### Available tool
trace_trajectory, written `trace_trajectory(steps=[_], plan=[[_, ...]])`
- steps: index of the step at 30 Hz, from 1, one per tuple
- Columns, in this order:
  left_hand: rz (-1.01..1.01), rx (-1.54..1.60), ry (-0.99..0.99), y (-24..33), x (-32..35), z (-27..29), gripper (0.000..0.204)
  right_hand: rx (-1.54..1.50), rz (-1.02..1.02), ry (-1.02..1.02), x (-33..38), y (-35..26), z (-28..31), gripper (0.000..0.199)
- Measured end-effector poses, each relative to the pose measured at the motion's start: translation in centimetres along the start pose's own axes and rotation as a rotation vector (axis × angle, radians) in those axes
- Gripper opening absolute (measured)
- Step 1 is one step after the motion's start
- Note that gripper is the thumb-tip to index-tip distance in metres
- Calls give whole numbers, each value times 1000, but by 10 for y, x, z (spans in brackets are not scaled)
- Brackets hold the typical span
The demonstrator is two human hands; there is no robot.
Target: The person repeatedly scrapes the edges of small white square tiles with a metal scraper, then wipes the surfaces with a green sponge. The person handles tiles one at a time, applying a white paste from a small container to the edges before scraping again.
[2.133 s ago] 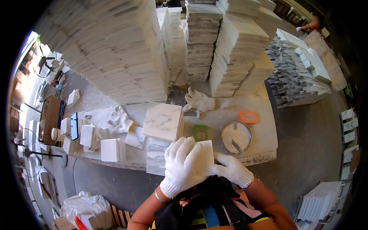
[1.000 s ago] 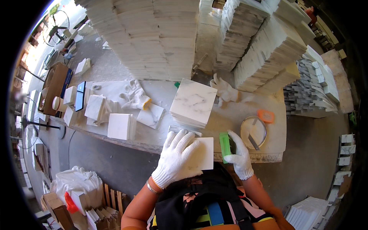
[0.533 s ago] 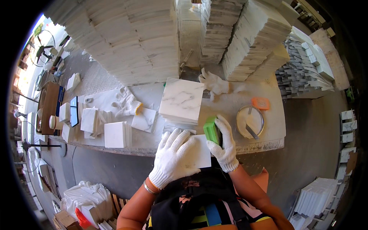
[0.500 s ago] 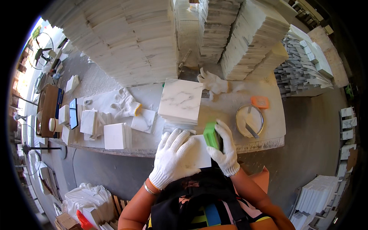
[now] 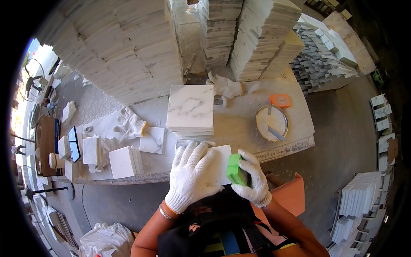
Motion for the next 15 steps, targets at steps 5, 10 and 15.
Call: trace_trajectory(steps=[5, 10, 15], plan=[[-52, 38, -14, 1, -3, -2, 99, 137, 25, 86, -16, 7, 1, 67], [-72, -26, 69, 6, -5, 6, 88, 94, -89, 119, -44, 29, 7, 66], [-66, 2, 52, 5, -6, 6, 90, 128, 28, -111, 15, -17, -11, 69]])
Point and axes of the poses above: each hand's wrist, its own x-axis away from the middle knuckle, its own z-axis out of the back of the hand, y = z × x, the point moved 9 cm from there along -x, towards the middle knuckle, and after that the axes turned 8 degrees about -x, right-handed, at the moved point
